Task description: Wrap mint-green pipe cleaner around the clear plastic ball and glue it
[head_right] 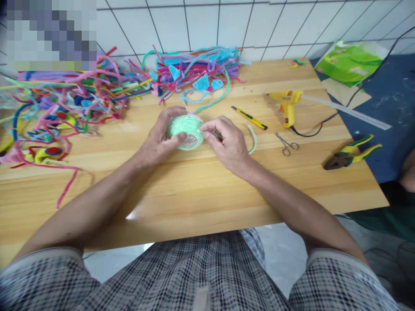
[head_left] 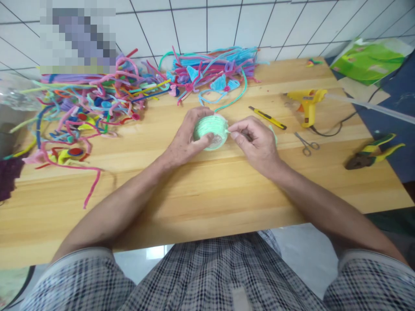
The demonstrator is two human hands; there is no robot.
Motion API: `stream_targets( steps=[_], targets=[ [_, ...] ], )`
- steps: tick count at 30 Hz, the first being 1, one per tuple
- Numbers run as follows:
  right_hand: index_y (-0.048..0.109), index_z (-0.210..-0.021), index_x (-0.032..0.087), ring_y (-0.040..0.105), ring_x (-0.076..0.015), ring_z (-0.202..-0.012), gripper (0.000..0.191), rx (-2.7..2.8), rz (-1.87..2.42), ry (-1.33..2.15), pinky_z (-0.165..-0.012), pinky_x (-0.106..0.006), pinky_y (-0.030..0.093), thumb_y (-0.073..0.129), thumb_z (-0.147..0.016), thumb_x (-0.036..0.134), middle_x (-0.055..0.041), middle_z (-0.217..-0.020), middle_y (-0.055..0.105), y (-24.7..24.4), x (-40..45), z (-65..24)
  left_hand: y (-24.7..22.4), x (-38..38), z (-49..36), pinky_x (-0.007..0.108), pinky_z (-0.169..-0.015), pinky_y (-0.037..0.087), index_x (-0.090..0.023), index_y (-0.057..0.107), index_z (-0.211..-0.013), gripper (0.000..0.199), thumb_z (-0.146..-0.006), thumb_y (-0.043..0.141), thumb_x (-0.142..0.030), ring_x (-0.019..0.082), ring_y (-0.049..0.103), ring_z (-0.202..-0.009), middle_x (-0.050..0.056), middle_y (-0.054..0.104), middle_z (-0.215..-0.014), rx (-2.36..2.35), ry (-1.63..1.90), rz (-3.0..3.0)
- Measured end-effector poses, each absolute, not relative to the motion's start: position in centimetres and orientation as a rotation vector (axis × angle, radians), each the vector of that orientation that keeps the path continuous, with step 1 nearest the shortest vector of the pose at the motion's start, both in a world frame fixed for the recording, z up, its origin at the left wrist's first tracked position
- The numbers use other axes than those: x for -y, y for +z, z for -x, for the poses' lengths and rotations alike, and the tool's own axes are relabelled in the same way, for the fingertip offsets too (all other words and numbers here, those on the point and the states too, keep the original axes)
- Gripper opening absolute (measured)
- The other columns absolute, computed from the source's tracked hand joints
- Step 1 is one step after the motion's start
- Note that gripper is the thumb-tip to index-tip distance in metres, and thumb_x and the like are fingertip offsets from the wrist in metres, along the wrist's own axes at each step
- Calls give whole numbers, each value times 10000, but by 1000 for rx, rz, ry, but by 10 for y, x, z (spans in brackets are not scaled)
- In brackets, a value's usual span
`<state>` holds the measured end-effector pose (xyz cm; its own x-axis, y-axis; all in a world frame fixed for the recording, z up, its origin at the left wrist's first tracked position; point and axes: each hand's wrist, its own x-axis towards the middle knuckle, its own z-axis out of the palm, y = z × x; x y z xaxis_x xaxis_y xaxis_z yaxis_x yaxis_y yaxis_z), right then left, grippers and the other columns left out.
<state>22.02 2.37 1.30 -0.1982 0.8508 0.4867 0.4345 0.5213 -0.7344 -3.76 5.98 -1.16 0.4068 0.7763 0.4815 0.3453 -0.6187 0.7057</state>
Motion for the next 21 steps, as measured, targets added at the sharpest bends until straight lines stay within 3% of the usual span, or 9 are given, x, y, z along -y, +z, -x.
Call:
stream_targets(
  steps=[7, 11, 15, 18, 21],
  targets=[
    [790, -1060, 311, 692, -209, -905, 175, 1810, 1087, 634, -867, -399, 585, 740, -1069, 478, -10, -1004, 752, 24, -26, -215, -15, -65, 38, 542, -1328, 521, -292, 535, -1542, 654, -1095, 549, -769, 343, 625, -1495, 125, 648, -1571, -964, 1128, -2162],
    [787, -1074, 325, 708, -227, -946, 181, 1797, 1111, 562, -935, -427, 594, 739, -1071, 499, -21, -1050, 776, 24, -38, -217, -19, -66, 39, 550, -1334, 521, -294, 509, -1562, 698, -1093, 529, -811, 332, 610, -1502, 72, 642, -1579, -1001, 1132, -2166],
    [780, -997, 293, 707, -229, -943, 234, 1826, 1190, 570, -923, -414, 586, 742, -1052, 518, -20, -1021, 790, 15, -58, -225, -20, -66, 39, 560, -1306, 544, -301, 545, -1529, 684, -1075, 570, -813, 334, 634, -1466, 59, 657, -1548, -1010, 1160, -2153],
    [737, -838, 267, 676, -212, -842, 267, 1900, 1317, 614, -847, -384, 558, 761, -1021, 460, 5, -854, 745, 8, -74, -246, -21, -65, 39, 591, -1289, 552, -301, 579, -1504, 658, -1063, 610, -788, 364, 655, -1446, 107, 678, -1513, -974, 1228, -2115],
    [714, -817, 275, 697, -252, -932, 200, 1851, 1485, 379, -947, -432, 562, 751, -1003, 340, -19, -888, 753, 4, -90, -280, -23, -65, 39, 599, -1300, 533, -299, 576, -1512, 645, -1069, 612, -766, 364, 640, -1461, 127, 667, -1525, -977, 1243, -2099]
  ],
)
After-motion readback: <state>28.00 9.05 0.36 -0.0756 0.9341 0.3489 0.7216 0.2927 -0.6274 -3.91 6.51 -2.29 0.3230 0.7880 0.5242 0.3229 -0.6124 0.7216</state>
